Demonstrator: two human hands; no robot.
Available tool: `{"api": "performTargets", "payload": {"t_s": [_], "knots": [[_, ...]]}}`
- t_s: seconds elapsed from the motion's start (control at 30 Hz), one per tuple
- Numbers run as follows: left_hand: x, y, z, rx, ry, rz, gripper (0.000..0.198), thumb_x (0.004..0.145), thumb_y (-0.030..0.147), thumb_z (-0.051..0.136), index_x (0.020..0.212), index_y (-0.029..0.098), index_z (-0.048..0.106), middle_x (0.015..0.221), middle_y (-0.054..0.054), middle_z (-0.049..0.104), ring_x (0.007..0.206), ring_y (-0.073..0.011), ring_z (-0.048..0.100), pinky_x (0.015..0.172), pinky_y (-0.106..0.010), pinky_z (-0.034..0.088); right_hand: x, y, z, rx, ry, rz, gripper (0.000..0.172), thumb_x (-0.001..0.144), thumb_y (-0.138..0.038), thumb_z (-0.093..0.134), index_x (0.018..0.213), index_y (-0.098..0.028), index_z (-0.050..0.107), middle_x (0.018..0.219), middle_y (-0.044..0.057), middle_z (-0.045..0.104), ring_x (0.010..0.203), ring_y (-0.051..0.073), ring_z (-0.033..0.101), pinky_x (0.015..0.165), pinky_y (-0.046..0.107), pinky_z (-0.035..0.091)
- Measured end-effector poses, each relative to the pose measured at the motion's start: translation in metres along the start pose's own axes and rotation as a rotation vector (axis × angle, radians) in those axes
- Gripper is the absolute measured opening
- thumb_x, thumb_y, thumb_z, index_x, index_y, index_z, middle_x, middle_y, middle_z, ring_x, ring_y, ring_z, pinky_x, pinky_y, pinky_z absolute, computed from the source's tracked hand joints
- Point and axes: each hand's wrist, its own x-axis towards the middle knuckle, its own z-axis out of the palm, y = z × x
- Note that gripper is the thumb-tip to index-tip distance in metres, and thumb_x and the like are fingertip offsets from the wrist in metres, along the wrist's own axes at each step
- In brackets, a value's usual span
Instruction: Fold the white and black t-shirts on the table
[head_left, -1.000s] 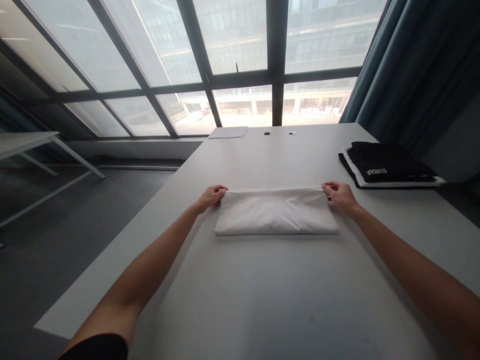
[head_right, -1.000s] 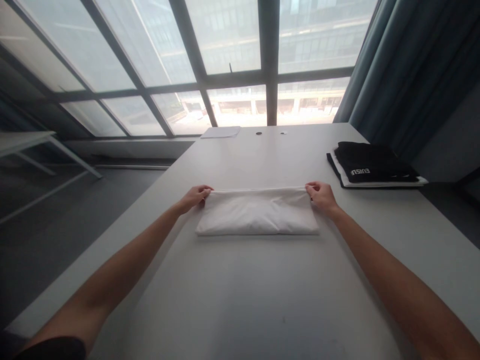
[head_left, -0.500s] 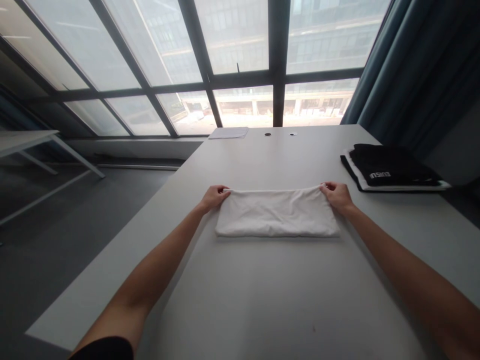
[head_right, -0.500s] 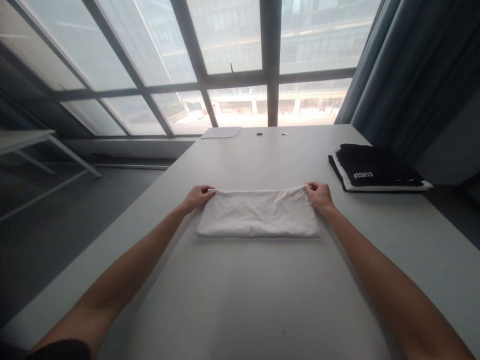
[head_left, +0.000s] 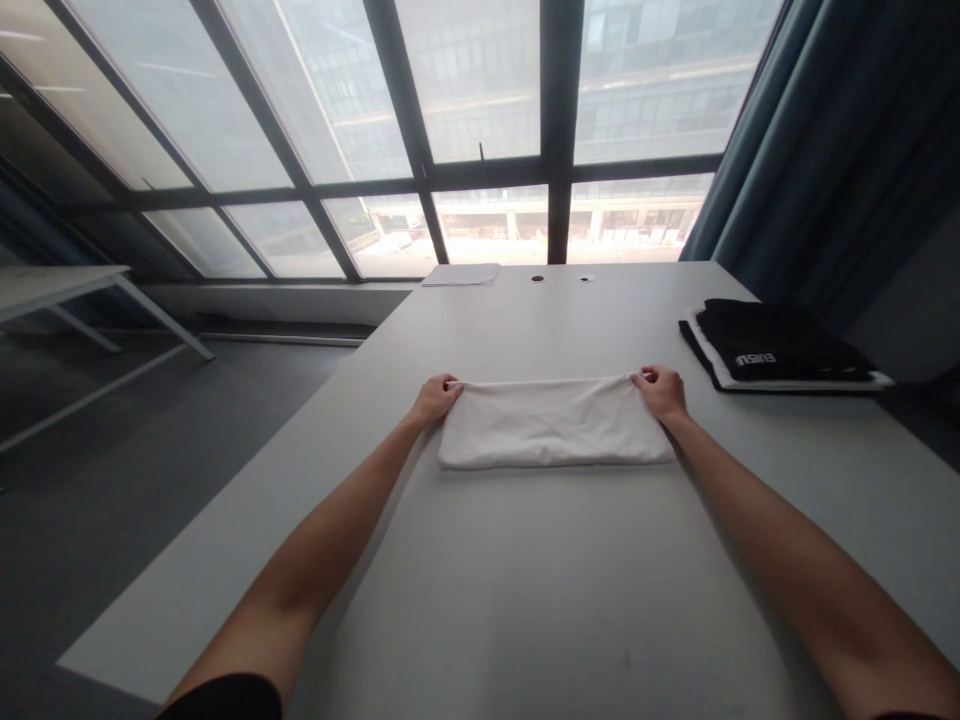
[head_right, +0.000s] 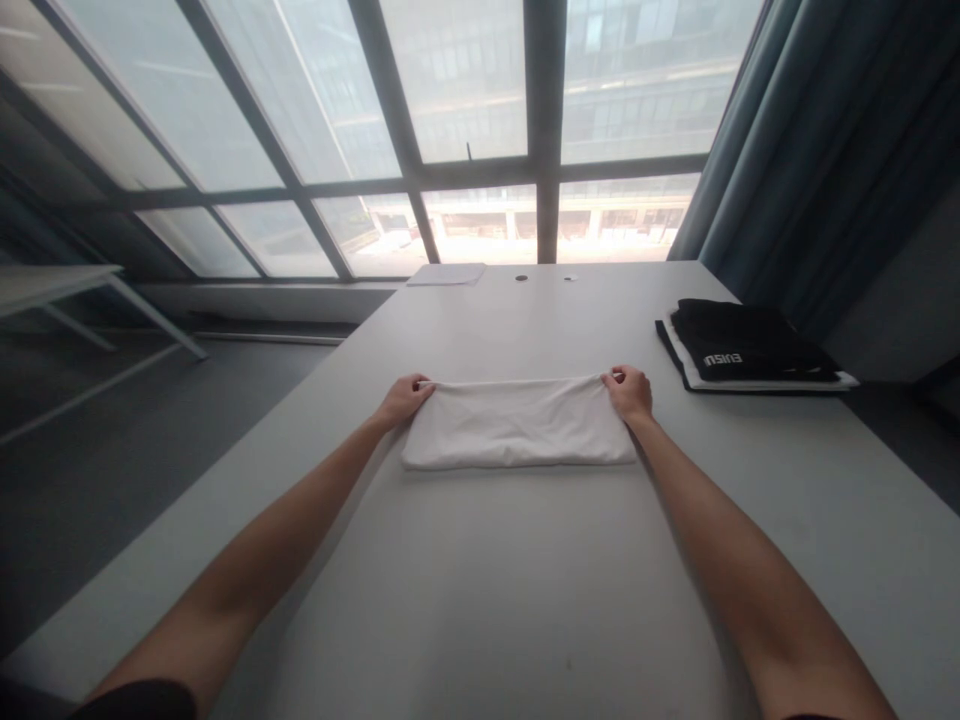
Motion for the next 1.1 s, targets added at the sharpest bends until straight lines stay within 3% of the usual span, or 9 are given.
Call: {"api": "performTargets", "payload": {"t_s": [0.27, 0.47, 0.7, 0.77, 0.87, 1.0, 1.1], "knots": [[0.002, 0.001, -0.001, 0.062, 0.019, 0.0, 0.03, 0.085, 0.037, 0.058, 0.1, 0.016, 0.074, 0.093, -0.009, 0.075, 0.086, -0.0224, 0.067, 0.08, -0.028, 0.048, 0.005, -0.016, -0.005, 0.056, 0.044, -0.047, 0.044, 0.078, -0.044, 0.067, 0.104, -0.01, 0.074, 0.082, 0.011, 0.074, 0.069, 0.021, 0.065, 0.069, 0.031, 0.049], [0.004, 0.003, 0.004, 0.107, 0.013, -0.028, 0.025, 0.087, 0.032, 0.059, 0.098, 0.016, 0.073, 0.098, -0.012, 0.075, 0.091, -0.0242, 0.067, 0.081, -0.029, 0.048, 0.008, -0.021, 0.002, -0.116, -0.001, 0.065, 0.03, 0.077, -0.037, 0.069, 0.096, -0.015, 0.075, 0.09, 0.013, 0.076, 0.079, 0.024, 0.068, 0.073, 0.032, 0.05], [-0.001, 0.008, 0.0, 0.158, 0.033, -0.036, 0.027, 0.091, 0.032, 0.059, 0.11, 0.017, 0.07, 0.099, -0.01, 0.073, 0.092, -0.0246, 0.068, 0.083, -0.03, 0.049, 0.004, -0.021, -0.002, -0.153, -0.033, 0.043, 0.037, 0.084, -0.038, 0.062, 0.109, -0.012, 0.072, 0.097, 0.015, 0.074, 0.089, 0.029, 0.067, 0.081, 0.037, 0.051], [-0.009, 0.021, 0.001, 0.18, 0.084, -0.02, 0.037, 0.091, 0.03, 0.059, 0.125, 0.017, 0.064, 0.114, -0.013, 0.068, 0.105, -0.0273, 0.065, 0.092, -0.034, 0.048, -0.003, -0.031, -0.004, -0.189, -0.015, -0.006, 0.042, 0.088, -0.036, 0.056, 0.12, -0.01, 0.069, 0.111, 0.019, 0.07, 0.103, 0.032, 0.064, 0.089, 0.041, 0.048], [-0.03, 0.057, 0.016, 0.256, 0.151, 0.12, 0.046, 0.095, 0.028, 0.054, 0.139, 0.017, 0.055, 0.135, -0.016, 0.056, 0.124, -0.031, 0.055, 0.107, -0.041, 0.04, -0.03, -0.059, 0.004, -0.28, -0.028, -0.225, 0.046, 0.094, -0.032, 0.045, 0.13, -0.009, 0.062, 0.134, 0.022, 0.059, 0.123, 0.034, 0.053, 0.103, 0.044, 0.04], [-0.066, 0.108, 0.059, 0.298, -0.097, 0.46, 0.044, 0.103, 0.032, 0.039, 0.141, 0.018, 0.054, 0.144, -0.012, 0.055, 0.132, -0.0265, 0.049, 0.113, -0.039, 0.035, -0.09, -0.099, 0.032, -0.34, -0.341, -0.492, 0.05, 0.098, -0.029, 0.035, 0.141, -0.01, 0.054, 0.148, 0.017, 0.051, 0.136, 0.027, 0.043, 0.113, 0.038, 0.031], [-0.086, 0.119, 0.083, 0.352, -0.223, 0.517, 0.053, 0.105, 0.043, 0.033, 0.152, 0.02, 0.042, 0.159, -0.011, 0.039, 0.147, -0.0288, 0.033, 0.119, -0.048, 0.024, -0.121, -0.107, 0.046, -0.424, -0.511, -0.538, 0.057, 0.1, -0.034, 0.033, 0.151, -0.009, 0.041, 0.16, 0.016, 0.036, 0.148, 0.028, 0.028, 0.119, 0.047, 0.021]]}}
